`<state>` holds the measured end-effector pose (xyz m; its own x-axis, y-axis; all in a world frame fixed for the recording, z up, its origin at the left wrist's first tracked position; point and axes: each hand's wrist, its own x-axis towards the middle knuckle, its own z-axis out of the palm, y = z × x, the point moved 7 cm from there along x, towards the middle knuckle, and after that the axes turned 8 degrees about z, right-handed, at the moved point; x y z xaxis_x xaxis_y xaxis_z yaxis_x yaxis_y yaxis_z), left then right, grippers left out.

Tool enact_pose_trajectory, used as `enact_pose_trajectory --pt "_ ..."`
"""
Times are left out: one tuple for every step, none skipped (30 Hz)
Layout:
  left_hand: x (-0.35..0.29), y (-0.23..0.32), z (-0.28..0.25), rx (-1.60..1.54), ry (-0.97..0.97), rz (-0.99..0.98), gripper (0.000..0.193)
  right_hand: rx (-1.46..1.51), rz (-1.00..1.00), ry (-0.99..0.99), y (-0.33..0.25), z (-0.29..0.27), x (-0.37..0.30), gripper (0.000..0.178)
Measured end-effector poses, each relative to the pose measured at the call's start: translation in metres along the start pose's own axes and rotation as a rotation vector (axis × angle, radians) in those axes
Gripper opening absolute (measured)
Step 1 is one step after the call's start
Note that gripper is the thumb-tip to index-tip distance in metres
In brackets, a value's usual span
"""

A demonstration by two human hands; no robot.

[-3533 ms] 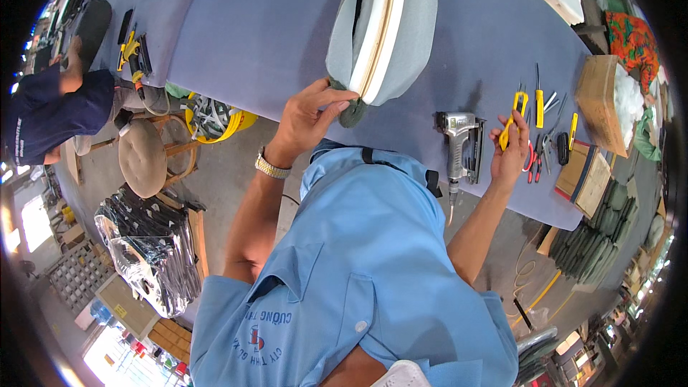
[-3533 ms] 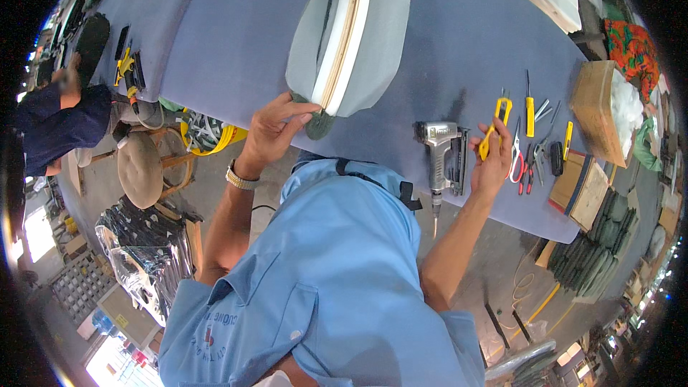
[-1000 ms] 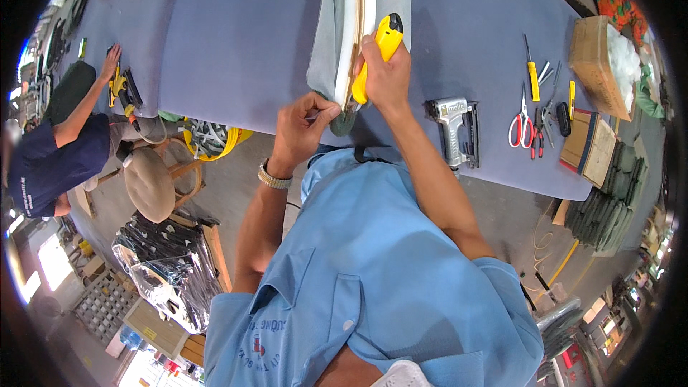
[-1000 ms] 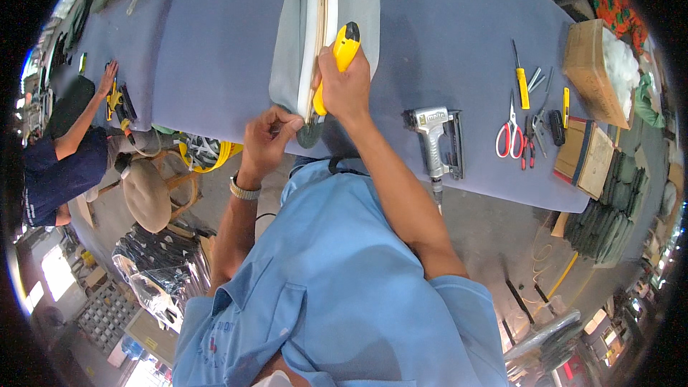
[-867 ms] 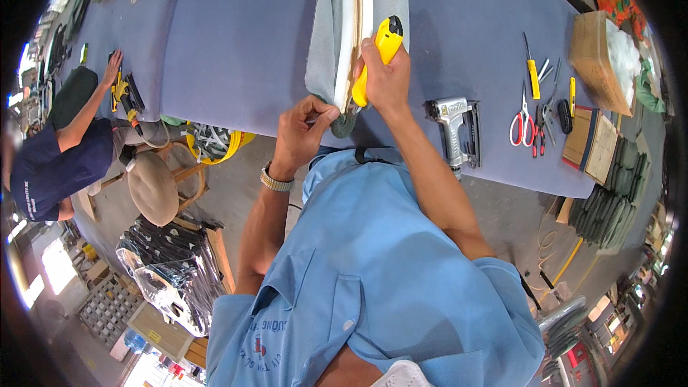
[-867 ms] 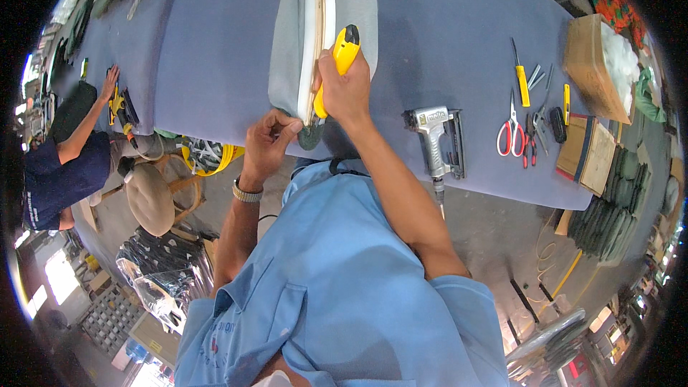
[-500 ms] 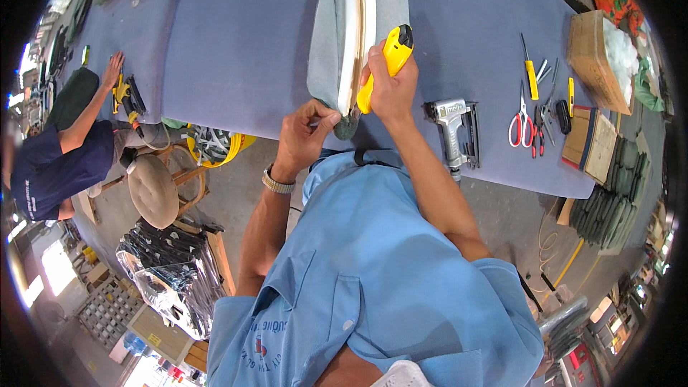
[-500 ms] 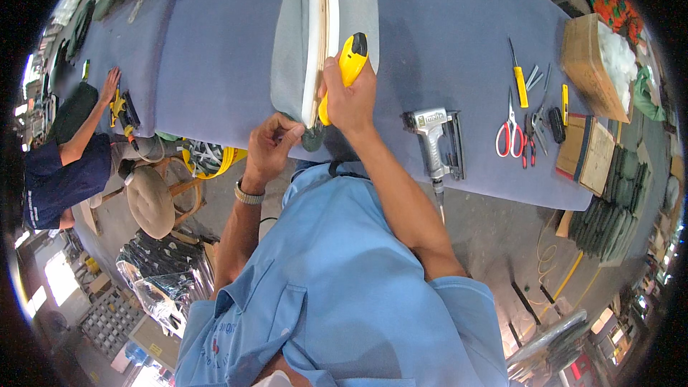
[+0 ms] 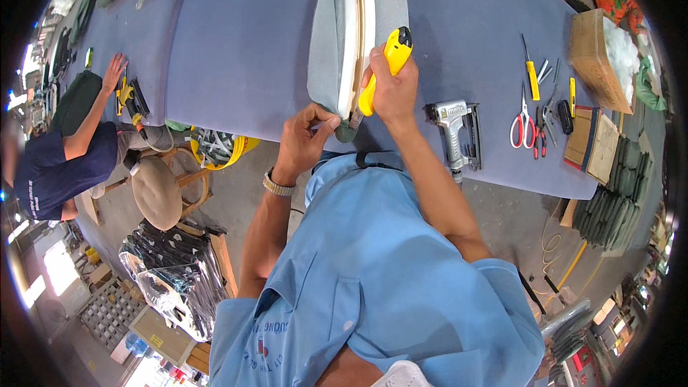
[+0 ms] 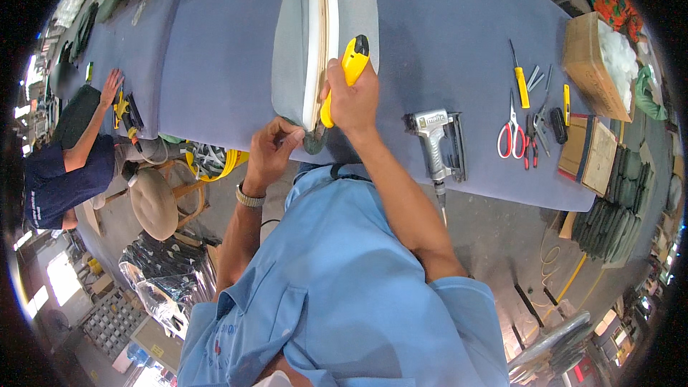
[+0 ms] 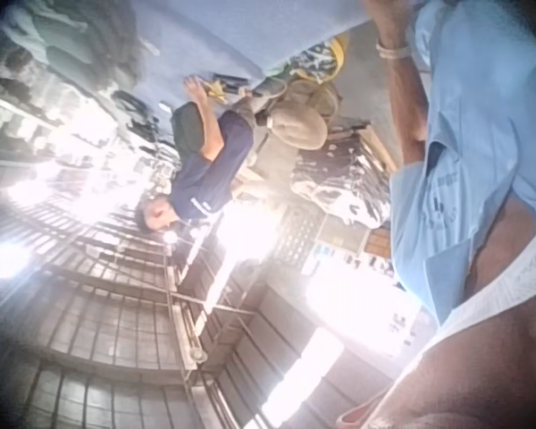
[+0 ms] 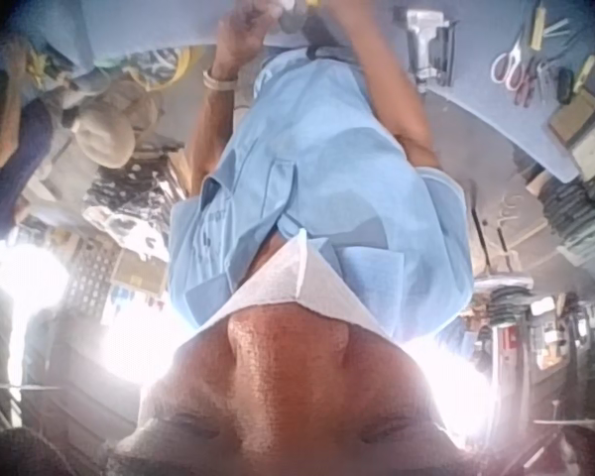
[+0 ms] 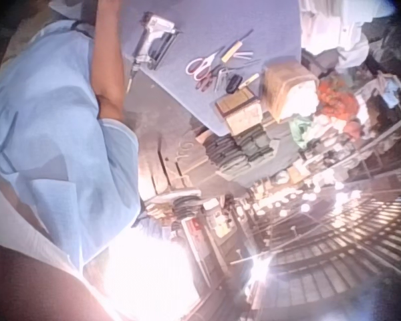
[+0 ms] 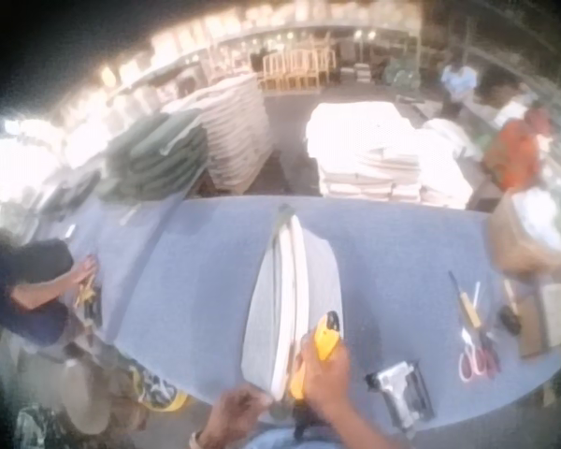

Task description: The person assembles a cushion by wrapping fabric around a foam insert, folding edges, and securing them with a staple gun. They trim excess fabric with a utility knife and repeat the process on multiple cushions at a workbench.

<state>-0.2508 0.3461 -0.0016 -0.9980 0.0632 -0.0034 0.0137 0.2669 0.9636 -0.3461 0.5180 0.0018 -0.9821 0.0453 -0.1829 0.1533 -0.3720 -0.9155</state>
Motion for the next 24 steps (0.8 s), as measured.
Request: enact_pose_trajectory --pt "-0.002 -0.001 0.0 0.013 -0.004 0.005 0.018 -0.027 -0.007 -0.004 0.001 -0.001 0.001 0.012" --pt "-0.003 -0.001 0.001 0.025 -0.009 0.01 0.018 -0.054 -0.014 -0.009 0.002 -0.002 0.001 0.014" --pt "-0.004 -0.001 0.001 0.009 -0.005 0.012 0.018 -0.046 0.01 0.0 0.004 -0.003 0.0 0.014" --pt "-0.004 -0.001 0.002 -0.009 0.0 0.017 0.018 -0.041 0.031 0.008 0.004 -0.003 0.001 0.014" --pt "-0.003 0.0 0.003 -0.027 0.005 0.021 0.018 -0.036 0.052 0.016 0.005 -0.004 0.002 0.014" --pt "-0.003 -0.001 0.004 -0.019 0.003 0.012 0.018 -0.036 0.063 0.014 0.007 -0.006 0.002 0.014" --pt "-0.003 -0.001 0.004 -0.01 0.002 0.003 0.018 -0.035 0.073 0.011 0.01 -0.008 0.004 0.014" --pt "-0.003 -0.002 0.004 -0.001 0.001 -0.005 0.017 -0.034 0.084 0.009 0.011 -0.009 0.005 0.014" --pt "-0.002 0.0 0.005 0.004 0.001 0.015 0.017 -0.025 0.087 0.008 0.012 -0.01 0.005 0.014" --pt "-0.002 0.002 0.005 0.01 0.0 0.033 0.017 -0.014 0.093 0.008 0.013 -0.01 0.005 0.014" --pt "-0.002 0.003 0.005 0.017 0.0 0.051 0.017 -0.003 0.099 0.007 0.014 -0.01 0.005 0.013" --pt "-0.002 0.002 0.005 0.031 -0.006 0.044 0.017 0.003 0.097 0.018 0.014 -0.01 0.005 0.013" --pt "-0.002 0.0 0.004 0.044 -0.014 0.036 0.016 0.009 0.094 0.031 0.015 -0.009 0.005 0.013" --pt "-0.002 -0.002 0.004 0.057 -0.022 0.029 0.016 0.015 0.092 0.044 0.015 -0.009 0.005 0.012" --pt "-0.002 -0.002 0.004 0.063 -0.028 0.026 0.015 0.008 0.091 0.045 0.016 -0.01 0.005 0.012" --pt "-0.002 -0.002 0.004 0.068 -0.033 0.023 0.015 0.001 0.092 0.043 0.017 -0.01 0.005 0.012" --pt "-0.002 -0.002 0.004 0.073 -0.037 0.02 0.015 -0.006 0.092 0.042 0.018 -0.011 0.005 0.012" --pt "-0.001 0.002 0.005 0.072 -0.033 0.029 0.014 -0.014 0.093 0.045 0.018 -0.011 0.005 0.012" --pt "0.0 0.007 0.006 0.071 -0.031 0.036 0.014 -0.023 0.095 0.049 0.017 -0.011 0.004 0.012" --pt "0.001 0.011 0.007 0.069 -0.028 0.044 0.014 -0.032 0.096 0.052 0.017 -0.012 0.004 0.011" --pt "0.002 0.011 0.008 0.068 -0.031 0.037 0.014 -0.022 0.097 0.057 0.017 -0.012 0.004 0.011" --pt "0.001 0.011 0.008 0.069 -0.035 0.03 0.014 -0.011 0.098 0.063 0.018 -0.011 0.004 0.01" --pt "0.001 0.011 0.009 0.069 -0.038 0.022 0.014 0.0 0.099 0.068 0.018 -0.01 0.003 0.01" --pt "0.001 0.011 0.009 0.088 -0.048 0.023 0.014 -0.017 0.086 0.077 0.017 -0.01 0.002 0.011"
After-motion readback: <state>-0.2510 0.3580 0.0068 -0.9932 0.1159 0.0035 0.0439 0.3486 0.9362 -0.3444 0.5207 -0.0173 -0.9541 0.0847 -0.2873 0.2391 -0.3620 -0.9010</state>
